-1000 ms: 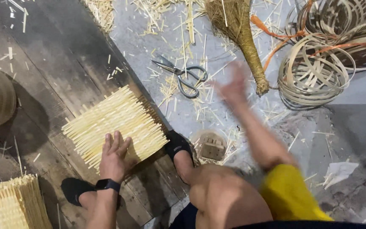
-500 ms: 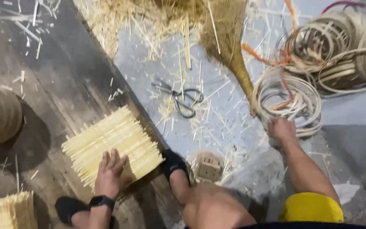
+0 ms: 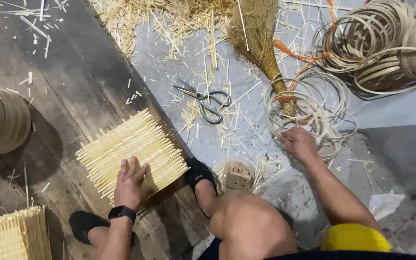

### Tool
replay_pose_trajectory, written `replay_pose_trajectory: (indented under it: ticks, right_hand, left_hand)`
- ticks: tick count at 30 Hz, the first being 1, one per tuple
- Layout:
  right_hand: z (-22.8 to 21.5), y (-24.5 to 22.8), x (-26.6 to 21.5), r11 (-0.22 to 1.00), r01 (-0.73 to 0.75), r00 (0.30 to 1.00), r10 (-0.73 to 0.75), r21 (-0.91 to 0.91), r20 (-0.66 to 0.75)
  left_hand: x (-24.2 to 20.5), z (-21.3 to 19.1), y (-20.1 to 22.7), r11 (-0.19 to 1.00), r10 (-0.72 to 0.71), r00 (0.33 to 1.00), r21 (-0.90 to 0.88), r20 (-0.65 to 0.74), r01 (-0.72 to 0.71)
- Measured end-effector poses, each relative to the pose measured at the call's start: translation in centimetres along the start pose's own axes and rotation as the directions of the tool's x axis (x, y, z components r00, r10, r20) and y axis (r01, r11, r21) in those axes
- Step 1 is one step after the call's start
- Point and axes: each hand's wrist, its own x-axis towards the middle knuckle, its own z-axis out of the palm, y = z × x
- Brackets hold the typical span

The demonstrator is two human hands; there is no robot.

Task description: Making the lids or bases for bamboo steamer baskets by weaving and trimming bamboo strips.

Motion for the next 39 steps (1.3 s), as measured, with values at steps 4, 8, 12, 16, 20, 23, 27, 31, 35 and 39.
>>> replay_pose_trajectory:
  ticks: [4,8,12,16,20,23,27,31,35,39]
  right_hand:
    - [-0.4,-2.8,-1.2,0.998,-0.055,0.998,0.055,-0.008,0.002]
    - [1.2,-1.5,-1.5,0.982,0.121,0.989,-0.131,-0.145,-0.063]
    - [-2.3,-5.2,-1.0,0.958,0.171,0.955,-0.218,-0.228,-0.2]
    - [-8.7,-12.4,1.5,0.914,0.386,0.886,-0.405,-0.128,-0.224]
    - [-14.0,-21.9,5.3,0.484,0.874,0.482,-0.875,-0.047,-0.052]
    - [-14.6,-28.2,6.6,0.208,0.977,0.199,-0.971,0.053,0.132]
    - [-16.6,-37.1,8.6,0.151,0.987,0.158,-0.978,0.062,-0.135]
    - [-17.3,-43.7,9.4,0.156,0.966,0.093,-0.954,-0.206,-0.285]
    - [-12.4,-44.6,10.4,0.235,0.968,0.245,-0.96,0.086,-0.136]
    - [-12.1,-46.2,7.9,0.103,0.992,0.113,-0.981,0.073,-0.156]
  left_hand:
    - [-0.1,-0.4,0.3,1.0,0.017,1.0,-0.019,-0.018,-0.017]
    - [0.1,-0.7,0.3,1.0,0.01,1.0,-0.018,-0.006,-0.01]
    - [-0.1,-1.2,0.7,0.999,0.039,0.999,-0.014,-0.008,-0.039]
    - [1.5,-0.9,-0.7,0.998,0.067,0.997,0.022,-0.038,-0.066]
    - [4.4,-4.2,0.7,0.825,-0.112,0.982,-0.565,-0.153,0.006]
    - [2.4,-12.0,4.6,-0.029,-0.264,0.962,-0.997,-0.065,-0.075]
    - [1.2,-14.0,4.5,-0.332,-0.239,0.969,-0.932,-0.068,-0.147]
    - [-2.1,-13.2,5.2,-0.365,-0.124,0.988,-0.921,-0.095,-0.134]
    - [-4.1,-16.9,5.6,-0.33,-0.111,0.991,-0.943,0.075,0.034]
    - [-3.6,-15.2,4.4,-0.208,0.098,0.983,-0.963,0.156,0.173]
